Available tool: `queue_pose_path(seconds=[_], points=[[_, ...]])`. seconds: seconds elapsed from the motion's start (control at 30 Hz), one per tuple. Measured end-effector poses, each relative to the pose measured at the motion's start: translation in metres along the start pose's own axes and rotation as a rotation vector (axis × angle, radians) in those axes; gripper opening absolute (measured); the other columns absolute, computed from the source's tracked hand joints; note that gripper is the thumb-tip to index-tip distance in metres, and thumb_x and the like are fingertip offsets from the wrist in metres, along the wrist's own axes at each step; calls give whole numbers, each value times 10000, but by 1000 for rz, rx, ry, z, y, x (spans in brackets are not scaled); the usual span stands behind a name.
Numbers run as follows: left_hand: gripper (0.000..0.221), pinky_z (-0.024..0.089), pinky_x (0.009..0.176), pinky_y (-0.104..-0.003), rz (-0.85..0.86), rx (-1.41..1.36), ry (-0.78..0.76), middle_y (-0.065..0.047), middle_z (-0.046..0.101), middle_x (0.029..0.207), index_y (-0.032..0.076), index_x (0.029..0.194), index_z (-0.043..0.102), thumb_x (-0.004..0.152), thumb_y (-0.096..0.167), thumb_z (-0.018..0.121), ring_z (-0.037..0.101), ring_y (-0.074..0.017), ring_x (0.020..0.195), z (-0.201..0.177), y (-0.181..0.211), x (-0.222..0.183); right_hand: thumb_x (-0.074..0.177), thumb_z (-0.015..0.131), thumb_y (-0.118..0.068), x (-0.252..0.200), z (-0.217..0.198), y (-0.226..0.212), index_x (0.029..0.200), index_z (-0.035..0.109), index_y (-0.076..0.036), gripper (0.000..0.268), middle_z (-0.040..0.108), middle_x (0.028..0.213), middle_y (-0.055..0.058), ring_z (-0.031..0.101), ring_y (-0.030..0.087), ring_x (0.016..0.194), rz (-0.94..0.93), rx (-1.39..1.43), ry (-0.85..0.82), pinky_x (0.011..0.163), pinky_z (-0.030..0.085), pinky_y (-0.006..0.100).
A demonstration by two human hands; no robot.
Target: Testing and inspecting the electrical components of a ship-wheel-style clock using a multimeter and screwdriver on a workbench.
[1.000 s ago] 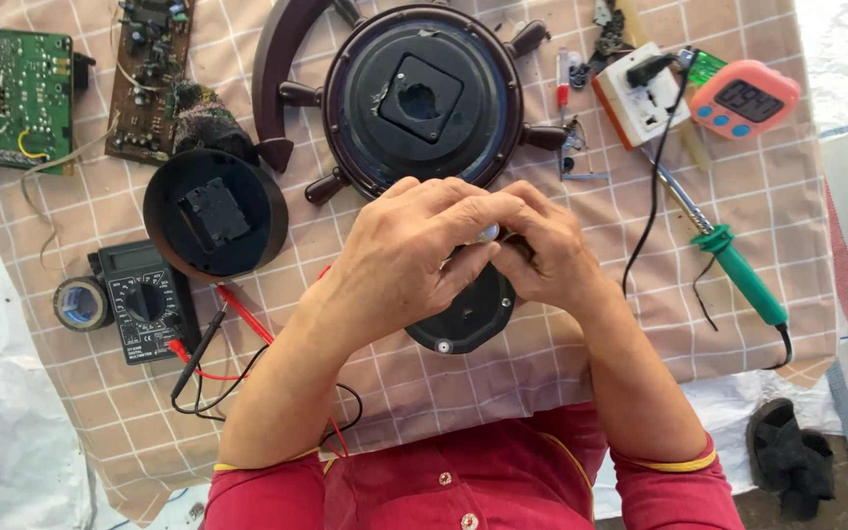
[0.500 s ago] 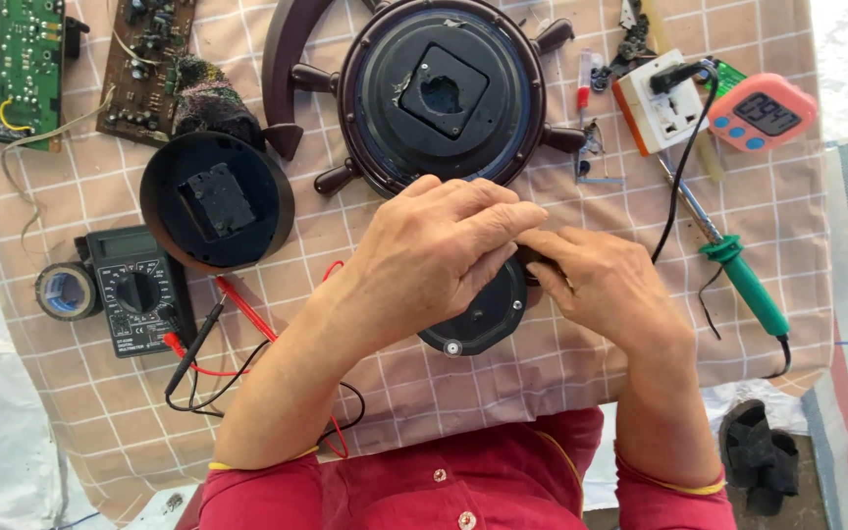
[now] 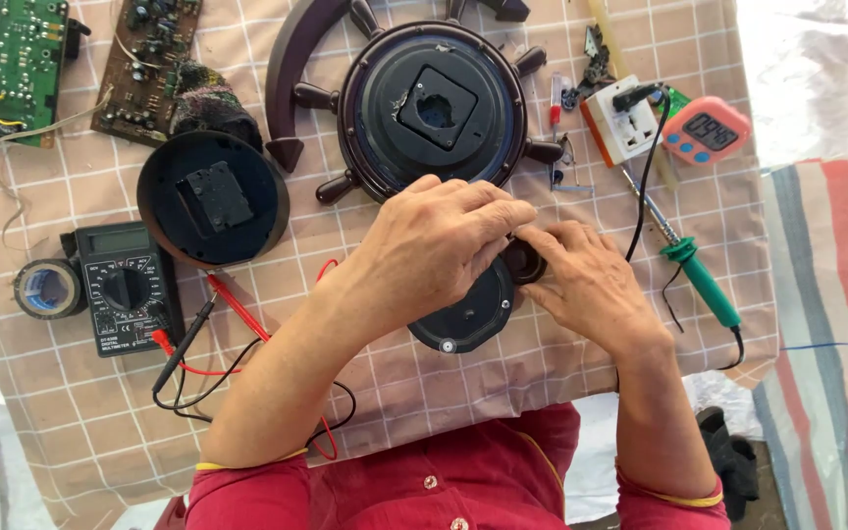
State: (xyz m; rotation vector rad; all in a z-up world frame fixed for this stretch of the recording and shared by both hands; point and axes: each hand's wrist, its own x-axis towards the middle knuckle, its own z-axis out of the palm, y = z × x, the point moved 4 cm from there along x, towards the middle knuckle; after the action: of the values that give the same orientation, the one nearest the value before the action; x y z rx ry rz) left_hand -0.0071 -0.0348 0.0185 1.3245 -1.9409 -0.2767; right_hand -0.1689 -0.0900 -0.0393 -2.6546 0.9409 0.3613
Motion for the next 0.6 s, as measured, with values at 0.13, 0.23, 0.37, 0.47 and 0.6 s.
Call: queue_pose_path(seconds=[0.13, 0.23, 0.37, 0.47, 0.6], points=[[195, 410, 666, -295, 15, 9, 12, -43, 635, 943, 94, 1024, 582, 835, 121, 546, 590, -198, 759, 0, 2, -1, 722, 615, -329, -3, -20, -14, 1242, 405, -159, 586, 415, 1211, 69, 401, 230, 1123, -153, 118, 78, 848, 362, 411], [206, 411, 679, -314, 47, 35, -23, -20, 631, 927, 117, 1003, 545, 799, 88, 539, 590, -204, 778, 5, 5, -2, 834, 496, -268, 6, -37, -29, 1169, 432, -47, 407, 459, 1105, 140, 473, 300, 1009, -278, 302, 298, 854, 377, 402], [206, 417, 681, -331, -28, -122, -43, -73, 606, 885, 95, 951, 581, 747, 88, 560, 575, -249, 757, 3, 4, 0, 820, 503, -130, 30, -25, -33, 890, 539, 35, 183, 536, 967, 196, 500, 339, 937, -472, 488, 378, 773, 442, 394], [129, 442, 615, -293, -87, -159, 44, -69, 573, 861, 102, 879, 621, 752, 122, 616, 583, -244, 687, 0, 5, 2, 794, 546, -178, 37, -12, -25, 822, 571, -6, 176, 544, 871, 193, 512, 401, 823, -451, 510, 410, 670, 448, 417], [59, 438, 568, -253, -99, -133, 49, -24, 500, 786, 125, 749, 625, 775, 93, 583, 550, -201, 622, -4, 11, 6, 720, 639, -226, 45, 15, -3, 756, 631, -132, 100, 538, 893, 109, 537, 333, 808, -439, 555, 402, 670, 454, 388]])
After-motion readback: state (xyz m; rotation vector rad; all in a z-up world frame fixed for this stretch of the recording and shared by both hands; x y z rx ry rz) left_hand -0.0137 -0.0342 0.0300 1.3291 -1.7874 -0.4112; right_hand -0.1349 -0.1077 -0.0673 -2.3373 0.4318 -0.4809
